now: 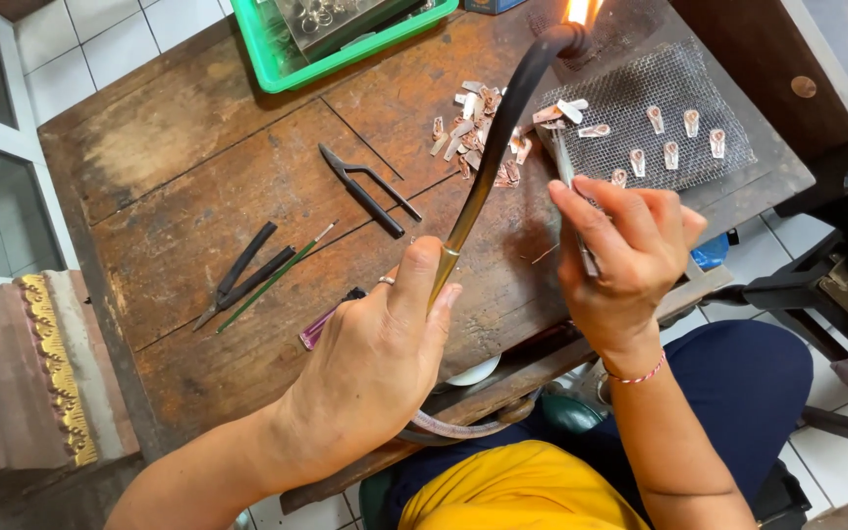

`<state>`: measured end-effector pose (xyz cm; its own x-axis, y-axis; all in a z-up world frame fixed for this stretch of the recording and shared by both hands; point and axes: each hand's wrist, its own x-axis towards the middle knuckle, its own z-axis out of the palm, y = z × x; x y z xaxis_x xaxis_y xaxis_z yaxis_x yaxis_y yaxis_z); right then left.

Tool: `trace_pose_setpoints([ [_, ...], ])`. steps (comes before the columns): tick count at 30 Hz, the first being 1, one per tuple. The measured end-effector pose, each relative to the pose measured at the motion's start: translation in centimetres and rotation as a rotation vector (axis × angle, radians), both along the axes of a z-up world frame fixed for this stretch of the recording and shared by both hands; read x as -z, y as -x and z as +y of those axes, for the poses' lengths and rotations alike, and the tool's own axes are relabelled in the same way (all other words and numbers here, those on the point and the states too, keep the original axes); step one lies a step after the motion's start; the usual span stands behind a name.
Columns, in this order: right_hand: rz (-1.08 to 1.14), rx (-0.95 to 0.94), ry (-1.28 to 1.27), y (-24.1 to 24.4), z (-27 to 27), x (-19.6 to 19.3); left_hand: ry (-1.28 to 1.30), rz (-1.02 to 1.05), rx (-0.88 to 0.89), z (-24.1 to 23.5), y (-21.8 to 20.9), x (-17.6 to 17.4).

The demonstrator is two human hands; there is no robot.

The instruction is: The person uses a blowtorch and tweezers to heat small metal pieces placed on a wire mesh. They repeatedly pick up individual pieces, apply flame, and return them to the mesh, continuing this process throughout the clip.

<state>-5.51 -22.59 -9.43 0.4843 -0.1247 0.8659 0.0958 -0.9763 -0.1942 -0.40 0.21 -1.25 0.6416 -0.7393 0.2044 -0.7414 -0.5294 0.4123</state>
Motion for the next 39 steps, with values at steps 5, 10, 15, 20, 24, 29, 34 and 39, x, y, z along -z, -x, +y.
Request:
trace_pose_setpoints([
  [5,0.02,0.174,-0.043,0.9,-1.2,0.4,0.005,-0.041,0.015,0.0,0.0,0.2],
  [10,0.012,0.207,0.002,0.0,0.0,0.8,-0.005,-0.05,0.028,-0.1,-0.1,-0.1],
  [15,-0.031,0.175,0.009,-1.1,-1.2,0.2,-0.002,0.022,0.015,0.0,-0.1,-0.2],
  [20,-0.002,0.194,0.04,-2.3,-1.4,1.2,-0.008,0.031,0.02,-0.1,-0.2,-0.3],
  [24,0.046,0.008,-0.043,-0.4,-0.5,-0.1,-0.019,0.018,0.021,-0.1,-0.2,-0.2],
  [29,0.018,0.069,-0.031,-0.5,-1.9,0.5,0.009,0.014,0.03,-0.1,-0.3,0.0],
  [34,0.089,0.08,-0.151,0.4,-3.1,0.1,-0.019,0.001,0.022,-0.1,-0.3,0.0],
  [39,0.073,0.137,-0.088,0.4,-3.8,-0.4,-0.021,0.005,0.026,-0.2,-0.3,0.0],
])
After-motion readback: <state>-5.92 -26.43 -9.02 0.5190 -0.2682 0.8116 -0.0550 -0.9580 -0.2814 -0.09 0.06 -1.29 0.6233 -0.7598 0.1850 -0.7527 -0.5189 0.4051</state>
